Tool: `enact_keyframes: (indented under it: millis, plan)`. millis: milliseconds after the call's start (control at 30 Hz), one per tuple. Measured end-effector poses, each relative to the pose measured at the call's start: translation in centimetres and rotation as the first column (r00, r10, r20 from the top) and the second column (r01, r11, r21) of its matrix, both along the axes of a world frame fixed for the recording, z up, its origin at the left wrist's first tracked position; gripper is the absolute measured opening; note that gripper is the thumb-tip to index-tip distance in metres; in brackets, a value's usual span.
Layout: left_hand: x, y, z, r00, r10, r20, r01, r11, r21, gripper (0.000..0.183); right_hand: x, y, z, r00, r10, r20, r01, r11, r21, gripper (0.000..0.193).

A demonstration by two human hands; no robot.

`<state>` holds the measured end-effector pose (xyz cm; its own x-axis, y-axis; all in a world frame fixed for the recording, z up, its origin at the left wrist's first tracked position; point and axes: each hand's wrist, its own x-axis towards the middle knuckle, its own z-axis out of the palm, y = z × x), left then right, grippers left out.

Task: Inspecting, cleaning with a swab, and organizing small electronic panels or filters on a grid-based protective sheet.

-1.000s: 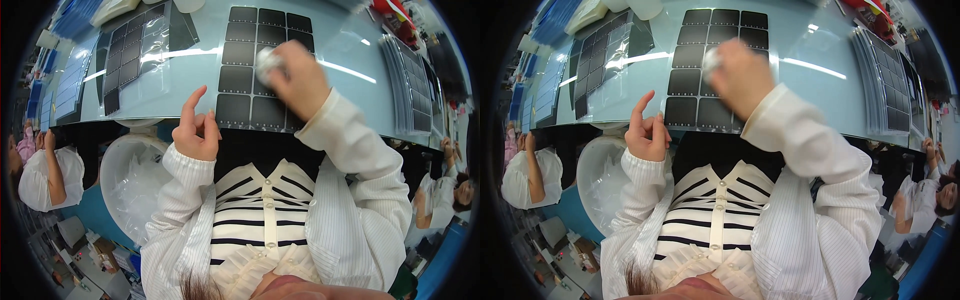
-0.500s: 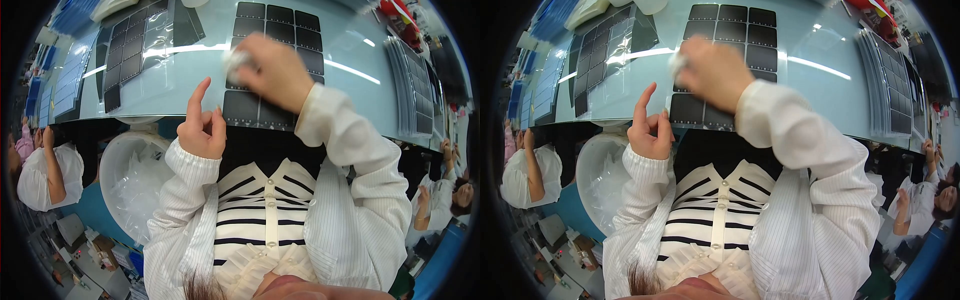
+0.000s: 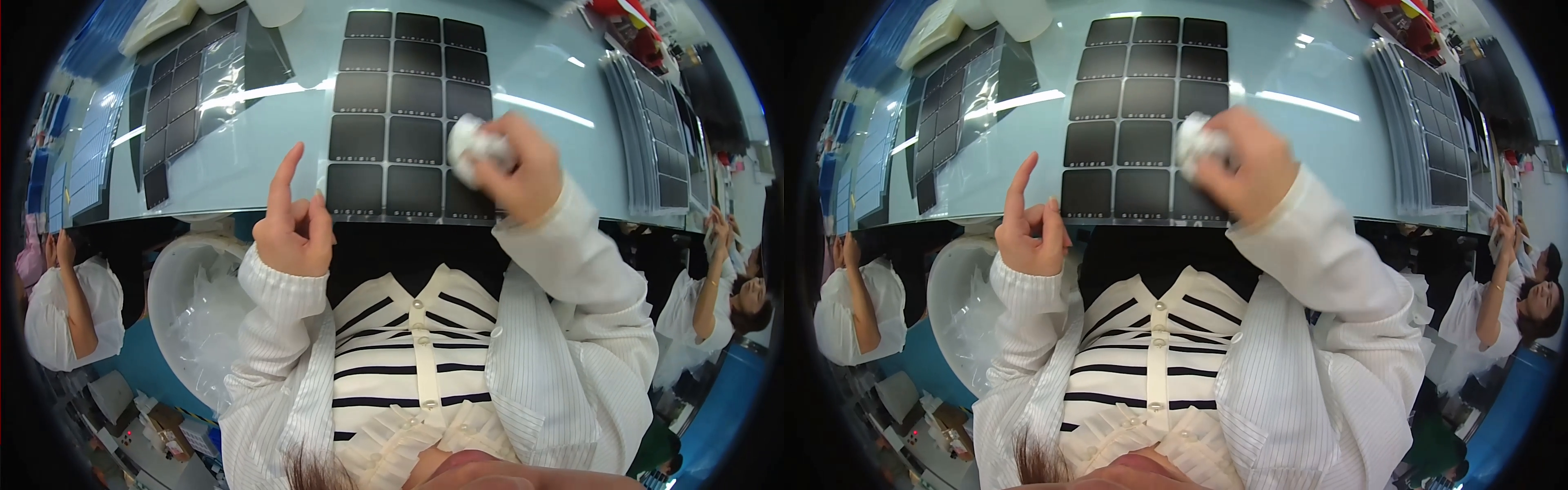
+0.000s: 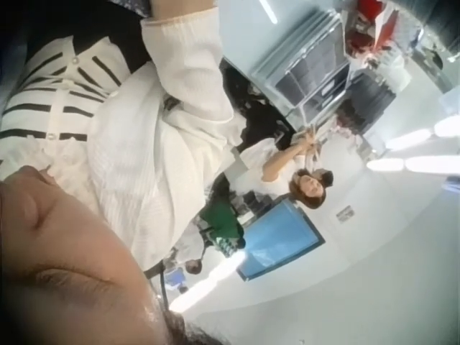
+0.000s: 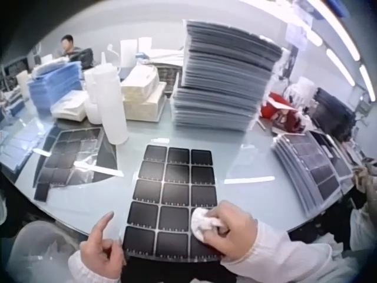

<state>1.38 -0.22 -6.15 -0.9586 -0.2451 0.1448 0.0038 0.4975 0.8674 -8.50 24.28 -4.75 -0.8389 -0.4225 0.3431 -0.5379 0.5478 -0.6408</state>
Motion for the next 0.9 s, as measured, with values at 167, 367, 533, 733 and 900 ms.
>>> enact_keyframes:
  millis: [167,367,533,733,900]
  plan:
    - [0.0,-0.6,0.1,0.998,-0.012,0.053,0.014,0.999,-0.036,0.054,1.7,0.6,1.0,0.944,0.317,0.088,-0.325,0.94,0.102,0.019]
    - [-0.4,-0.5,0.8,0.994,-0.029,0.107,0.03,0.999,-0.01,0.054,2.9,1.2,0.8,0.931,0.365,-0.017,-0.362,0.927,0.099,0.027]
    - [-0.4,-0.7,1.4,0.985,-0.057,0.162,0.063,0.998,-0.031,0.054,-1.6,2.4,0.9,0.999,0.033,-0.03,-0.031,0.997,0.068,0.02]
    - [-0.7,-1.3,1.6,0.967,-0.117,0.227,0.125,0.992,-0.021,0.054,-0.7,0.5,0.6,0.951,0.299,-0.074,-0.283,0.942,0.18,0.028]
    - [-0.8,-1.3,2.0,0.949,-0.124,0.289,0.127,0.992,0.008,0.055,-4.1,2.4,0.8,0.996,0.042,-0.081,-0.031,0.99,0.135,0.027]
